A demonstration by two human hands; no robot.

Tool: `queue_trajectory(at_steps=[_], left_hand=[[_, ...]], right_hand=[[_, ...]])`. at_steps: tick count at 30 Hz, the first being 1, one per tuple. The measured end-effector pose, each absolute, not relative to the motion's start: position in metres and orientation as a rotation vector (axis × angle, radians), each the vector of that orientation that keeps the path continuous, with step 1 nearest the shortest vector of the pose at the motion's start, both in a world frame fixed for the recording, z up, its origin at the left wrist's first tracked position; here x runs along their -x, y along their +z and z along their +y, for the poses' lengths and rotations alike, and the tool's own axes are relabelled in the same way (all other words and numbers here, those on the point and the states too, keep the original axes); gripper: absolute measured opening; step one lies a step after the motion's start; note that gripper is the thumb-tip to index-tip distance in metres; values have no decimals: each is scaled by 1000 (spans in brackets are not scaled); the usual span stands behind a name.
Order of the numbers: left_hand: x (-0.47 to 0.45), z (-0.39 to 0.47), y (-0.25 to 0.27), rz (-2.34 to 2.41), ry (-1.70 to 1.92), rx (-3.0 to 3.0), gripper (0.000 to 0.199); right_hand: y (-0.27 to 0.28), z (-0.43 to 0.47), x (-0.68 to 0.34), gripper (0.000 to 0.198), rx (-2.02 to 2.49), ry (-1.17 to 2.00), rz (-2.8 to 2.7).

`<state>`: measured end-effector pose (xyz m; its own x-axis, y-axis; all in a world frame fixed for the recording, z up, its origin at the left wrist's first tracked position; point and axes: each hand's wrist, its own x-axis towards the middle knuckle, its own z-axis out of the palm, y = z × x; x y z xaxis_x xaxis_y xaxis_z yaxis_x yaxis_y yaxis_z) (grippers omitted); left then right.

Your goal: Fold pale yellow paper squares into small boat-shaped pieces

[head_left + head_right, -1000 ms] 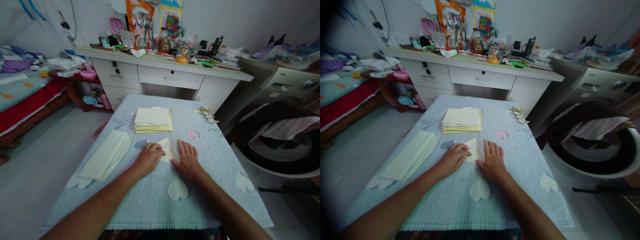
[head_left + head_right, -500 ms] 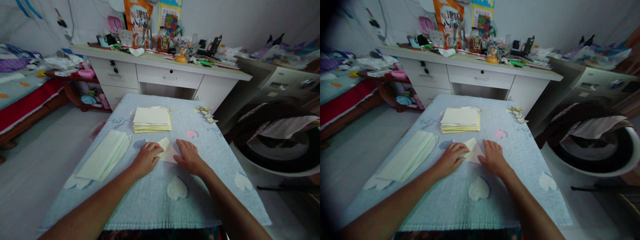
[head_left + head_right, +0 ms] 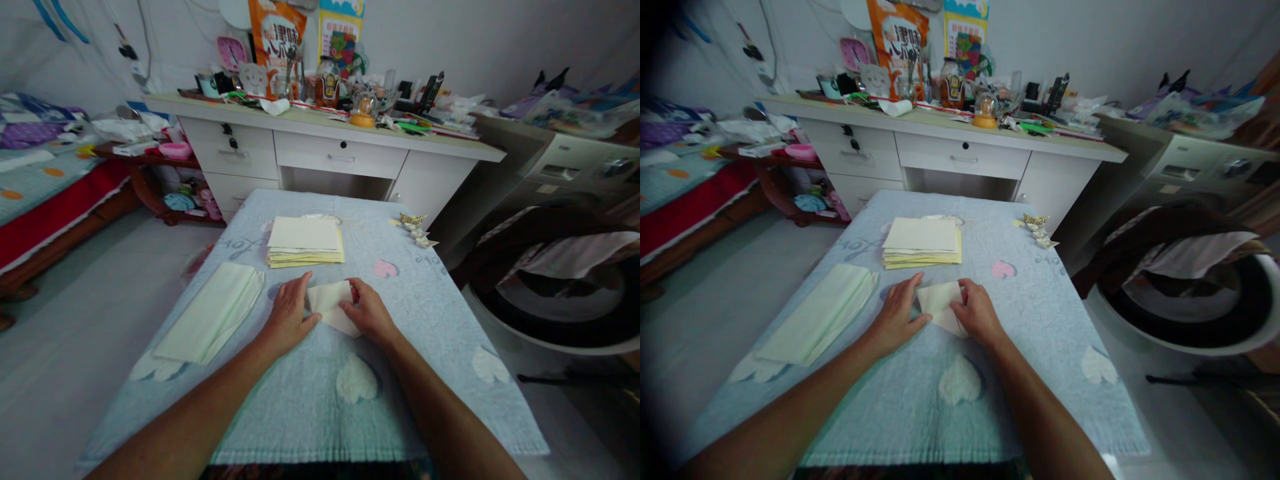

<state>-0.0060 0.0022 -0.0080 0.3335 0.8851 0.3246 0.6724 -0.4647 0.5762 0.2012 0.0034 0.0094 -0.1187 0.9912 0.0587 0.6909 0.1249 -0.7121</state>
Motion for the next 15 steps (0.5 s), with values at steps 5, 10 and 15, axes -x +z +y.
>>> queue_trajectory(at_steps=[5, 10, 15], left_hand=[[8, 3, -6, 1327, 907, -1970, 76], [3, 3, 0, 1091, 1044, -1561, 61], [-3, 3, 3, 1013, 1098, -1311, 57]], right_hand=[[-1, 5, -204, 31, 1217, 1219, -1421], [4, 0, -191, 33, 951, 1387, -1154], [6, -10, -181, 34, 911, 1472, -1137]])
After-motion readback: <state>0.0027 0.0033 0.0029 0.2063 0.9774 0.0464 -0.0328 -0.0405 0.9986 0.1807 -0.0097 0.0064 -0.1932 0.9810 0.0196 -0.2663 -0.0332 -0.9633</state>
